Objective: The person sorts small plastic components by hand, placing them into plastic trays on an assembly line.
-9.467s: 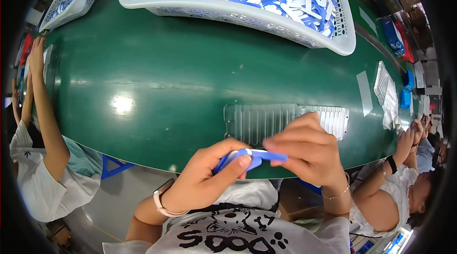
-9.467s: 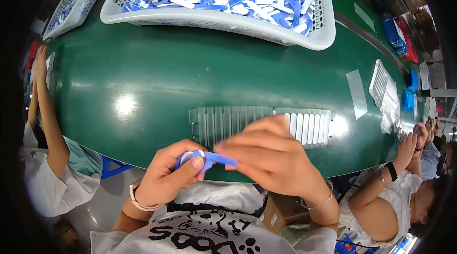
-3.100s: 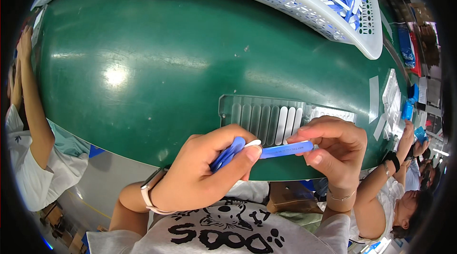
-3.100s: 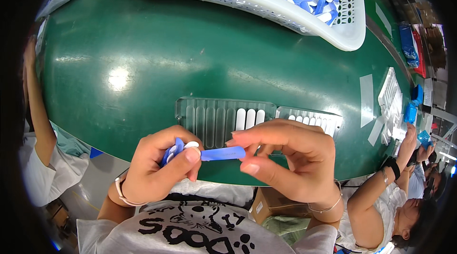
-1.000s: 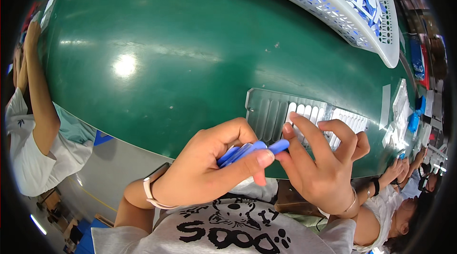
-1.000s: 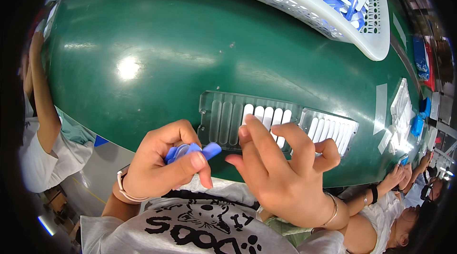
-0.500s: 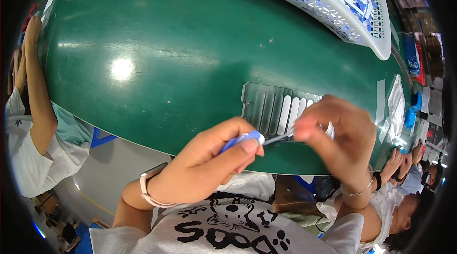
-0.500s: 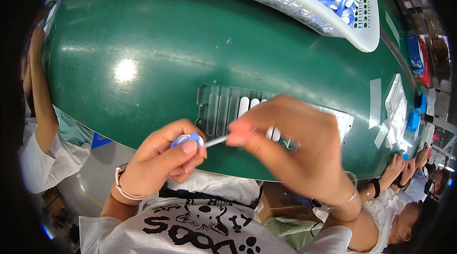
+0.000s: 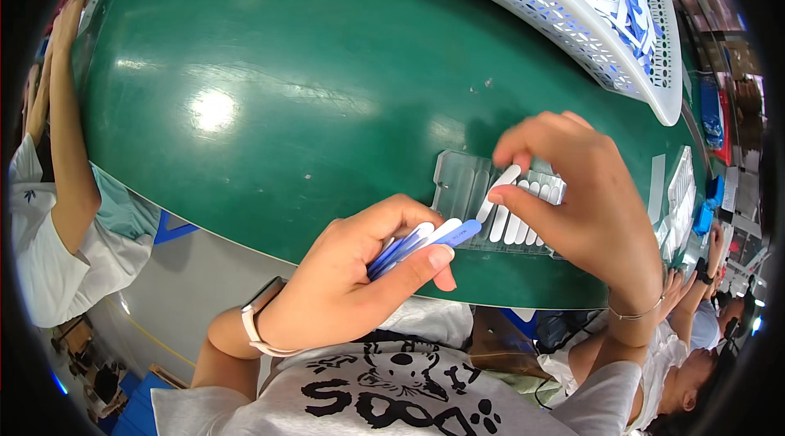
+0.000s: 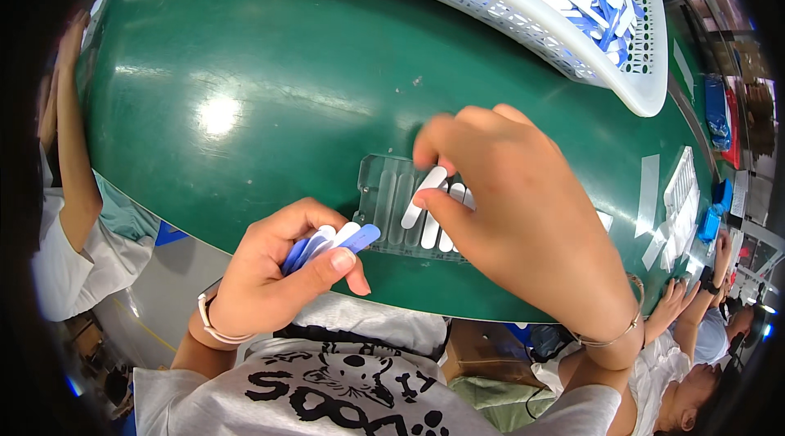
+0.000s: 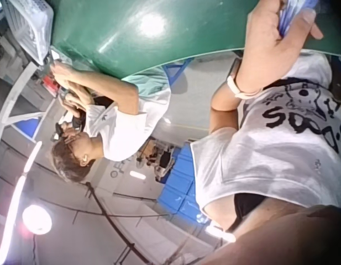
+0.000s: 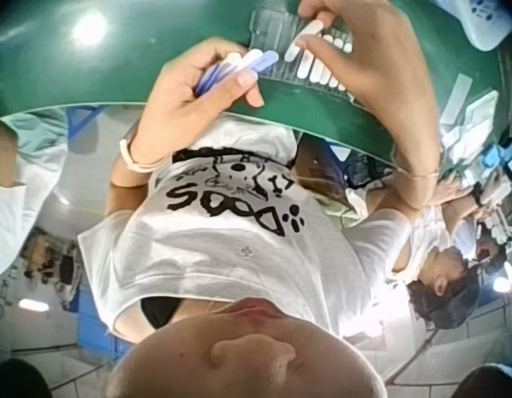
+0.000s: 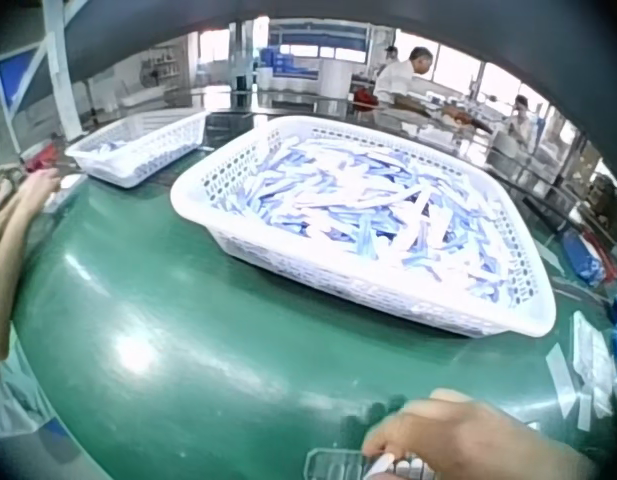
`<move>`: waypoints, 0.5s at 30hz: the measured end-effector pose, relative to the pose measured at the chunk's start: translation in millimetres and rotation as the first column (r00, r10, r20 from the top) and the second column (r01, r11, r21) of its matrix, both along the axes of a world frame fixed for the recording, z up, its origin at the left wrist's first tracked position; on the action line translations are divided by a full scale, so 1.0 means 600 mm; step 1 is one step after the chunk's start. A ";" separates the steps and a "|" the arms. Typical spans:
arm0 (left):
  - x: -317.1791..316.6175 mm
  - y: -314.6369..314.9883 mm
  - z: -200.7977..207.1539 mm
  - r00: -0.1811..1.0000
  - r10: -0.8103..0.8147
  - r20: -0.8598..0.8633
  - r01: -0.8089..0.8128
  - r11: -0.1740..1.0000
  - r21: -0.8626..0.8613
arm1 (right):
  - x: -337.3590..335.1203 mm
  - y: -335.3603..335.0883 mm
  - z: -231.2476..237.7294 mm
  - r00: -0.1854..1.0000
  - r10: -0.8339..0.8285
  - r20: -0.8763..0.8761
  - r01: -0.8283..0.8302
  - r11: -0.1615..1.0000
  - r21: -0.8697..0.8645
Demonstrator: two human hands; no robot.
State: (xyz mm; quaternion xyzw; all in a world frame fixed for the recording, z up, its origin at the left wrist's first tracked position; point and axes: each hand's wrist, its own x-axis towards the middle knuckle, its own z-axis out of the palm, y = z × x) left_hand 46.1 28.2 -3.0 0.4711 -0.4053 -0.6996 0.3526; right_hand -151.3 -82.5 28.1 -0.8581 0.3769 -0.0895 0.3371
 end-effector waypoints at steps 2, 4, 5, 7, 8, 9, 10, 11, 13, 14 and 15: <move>-0.001 0.000 0.000 1.000 0.008 -0.002 -0.008 1.000 0.016 | 0.015 -0.004 0.014 0.991 -0.005 -0.137 0.000 0.999 -0.035; 0.002 -0.001 0.002 1.000 -0.002 0.002 0.002 1.000 0.021 | 0.018 -0.013 0.012 0.987 0.049 -0.155 -0.049 0.999 0.000; 0.004 -0.002 0.002 1.000 -0.009 0.006 0.009 1.000 0.022 | 0.020 -0.017 0.011 0.979 0.105 -0.172 -0.100 0.994 0.034; 0.007 -0.001 -0.001 1.000 -0.002 0.001 0.002 1.000 0.026 | 0.026 -0.011 0.017 0.965 0.128 -0.229 -0.112 0.990 0.081; 0.007 0.001 -0.001 1.000 0.008 -0.002 -0.008 1.000 0.030 | 0.026 -0.007 0.022 0.947 0.156 -0.280 -0.124 0.984 0.129; 0.006 0.000 0.003 1.000 0.014 -0.003 -0.014 0.999 0.029 | 0.023 -0.004 0.020 0.946 0.162 -0.281 -0.130 0.983 0.128; 0.005 -0.002 0.008 1.000 -0.003 0.002 0.003 0.999 0.039 | 0.016 -0.002 0.015 0.967 0.116 -0.226 -0.086 0.987 0.139; 0.005 -0.004 0.010 1.000 -0.023 0.008 0.023 0.999 0.046 | 0.010 -0.001 0.009 0.983 0.065 -0.170 -0.039 0.988 0.151; 0.001 -0.006 0.009 0.999 -0.045 0.027 0.045 0.999 0.025 | 0.004 -0.014 0.001 0.987 0.088 -0.138 -0.062 0.981 0.183; 0.000 -0.006 0.008 0.996 -0.072 0.044 0.072 0.997 0.012 | 0.004 -0.017 -0.001 0.989 0.107 -0.107 -0.081 0.972 0.221; -0.002 -0.007 0.009 0.996 -0.075 0.046 0.075 0.997 0.010 | 0.005 -0.018 0.001 0.989 0.104 -0.106 -0.079 0.973 0.219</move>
